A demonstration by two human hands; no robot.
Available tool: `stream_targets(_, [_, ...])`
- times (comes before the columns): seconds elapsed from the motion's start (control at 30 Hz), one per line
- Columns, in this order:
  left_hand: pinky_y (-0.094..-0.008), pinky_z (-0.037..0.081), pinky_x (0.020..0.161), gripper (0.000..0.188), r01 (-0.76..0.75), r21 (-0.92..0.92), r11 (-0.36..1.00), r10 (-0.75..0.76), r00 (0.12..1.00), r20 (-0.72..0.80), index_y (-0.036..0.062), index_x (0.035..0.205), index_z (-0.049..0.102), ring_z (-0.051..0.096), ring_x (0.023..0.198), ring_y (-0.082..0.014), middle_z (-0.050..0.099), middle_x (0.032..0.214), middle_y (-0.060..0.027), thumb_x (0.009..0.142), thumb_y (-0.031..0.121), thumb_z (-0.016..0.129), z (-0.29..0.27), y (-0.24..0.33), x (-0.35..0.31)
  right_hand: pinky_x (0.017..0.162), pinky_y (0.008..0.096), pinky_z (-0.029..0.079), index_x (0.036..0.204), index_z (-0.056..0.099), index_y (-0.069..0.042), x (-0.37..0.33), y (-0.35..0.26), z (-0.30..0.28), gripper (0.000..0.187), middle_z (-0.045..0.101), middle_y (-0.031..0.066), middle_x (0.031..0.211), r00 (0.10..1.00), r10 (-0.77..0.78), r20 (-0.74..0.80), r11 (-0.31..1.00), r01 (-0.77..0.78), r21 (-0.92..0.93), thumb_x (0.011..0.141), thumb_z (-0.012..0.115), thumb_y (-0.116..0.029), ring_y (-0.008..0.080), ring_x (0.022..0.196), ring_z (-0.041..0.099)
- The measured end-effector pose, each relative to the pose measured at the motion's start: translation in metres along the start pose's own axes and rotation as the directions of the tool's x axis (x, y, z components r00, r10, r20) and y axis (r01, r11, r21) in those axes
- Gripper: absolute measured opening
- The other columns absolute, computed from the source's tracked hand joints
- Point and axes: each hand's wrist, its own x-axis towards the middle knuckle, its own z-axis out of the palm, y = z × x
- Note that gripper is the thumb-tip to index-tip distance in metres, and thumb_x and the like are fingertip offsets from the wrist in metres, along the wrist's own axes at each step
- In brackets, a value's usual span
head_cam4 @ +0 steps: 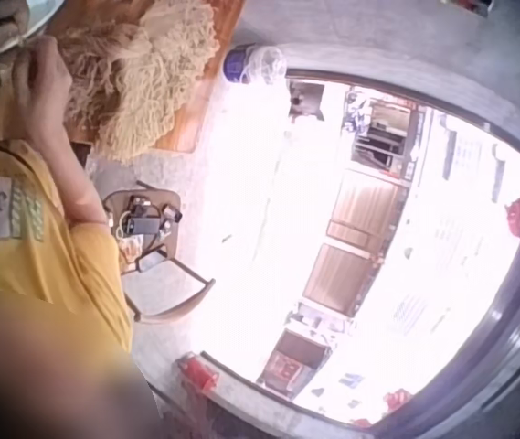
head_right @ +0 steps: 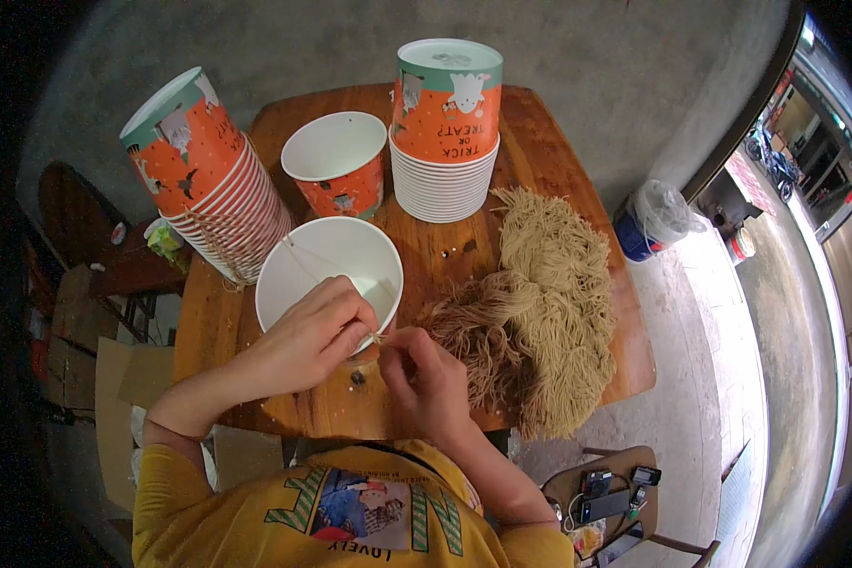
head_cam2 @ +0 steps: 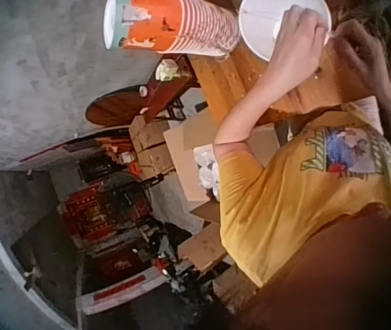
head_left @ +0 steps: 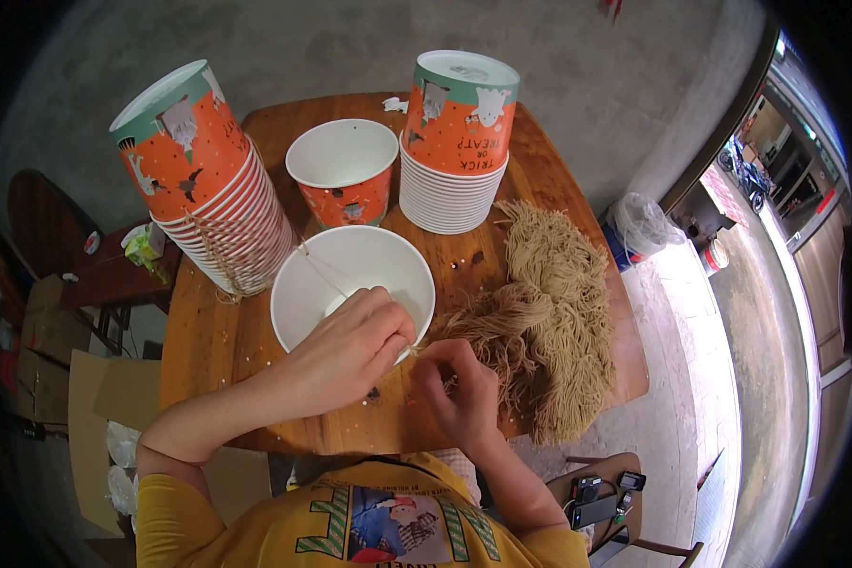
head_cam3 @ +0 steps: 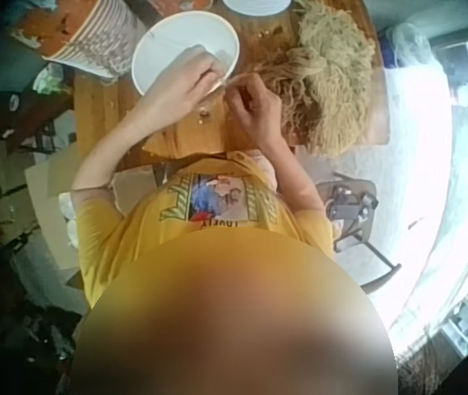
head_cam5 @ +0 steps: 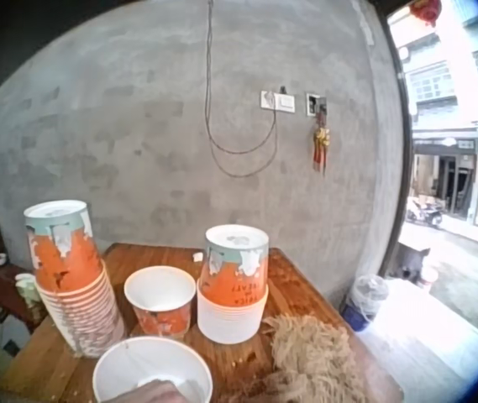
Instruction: Threading natural fiber string through pre-punched holes in decorative paper buckets.
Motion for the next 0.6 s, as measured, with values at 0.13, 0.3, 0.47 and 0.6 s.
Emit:
stream_targets(0.13, [-0.0409,0.043,0.08,0.004,-0.004,-0.007,1.0,0.004,1.0,-0.015,0.003,0.095,0.05,0.052,0.089,-0.0327,0.051,0.093,-0.0135,0.092,0.007,0.05,0.002,-0.001,0.0,0.055,0.0269,0.048,0.093,0.055,-0.004,0.001,-0.001,0.002,0.016,0.059,0.009,0.079,0.998,-0.069,0.004,0.997,0.069,-0.018,0.081,0.063,0.003,0.0184,0.06,0.058])
stream_targets(0.3, [-0.0424,0.044,0.078,0.004,0.017,0.037,0.999,-0.016,1.0,-0.024,0.0026,0.094,0.047,0.052,0.089,-0.0333,0.051,0.09,-0.0136,0.092,0.006,0.049,0.002,-0.001,-0.001,0.053,0.029,0.045,0.092,0.055,-0.003,0.001,-0.002,0.006,0.018,0.054,0.0092,0.077,0.995,-0.094,0.011,0.995,0.095,-0.038,0.077,0.063,0.005,0.0217,0.059,0.055])
stream_targets(0.47, [-0.0427,0.044,0.074,0.007,0.002,0.146,0.989,0.005,0.999,-0.041,0.0034,0.094,0.048,0.053,0.088,-0.0333,0.052,0.089,-0.0128,0.089,0.004,0.053,0.001,0.001,-0.003,0.052,0.0239,0.043,0.088,0.054,-0.003,-0.001,-0.001,0.013,0.012,0.055,0.0062,0.076,0.993,-0.119,0.006,0.99,0.119,-0.075,0.081,0.059,0.006,0.0123,0.06,0.055])
stream_targets(0.6, [-0.0404,0.044,0.071,0.012,-0.059,0.239,0.969,0.098,0.983,-0.155,0.0036,0.093,0.051,0.054,0.083,-0.0334,0.053,0.088,-0.0126,0.084,0.001,0.06,-0.001,-0.001,-0.006,0.053,0.0233,0.042,0.091,0.054,-0.003,-0.005,-0.002,0.019,0.011,0.056,0.0057,0.077,1.0,-0.023,-0.006,0.999,0.024,0.029,0.085,0.06,0.002,0.0125,0.059,0.054])
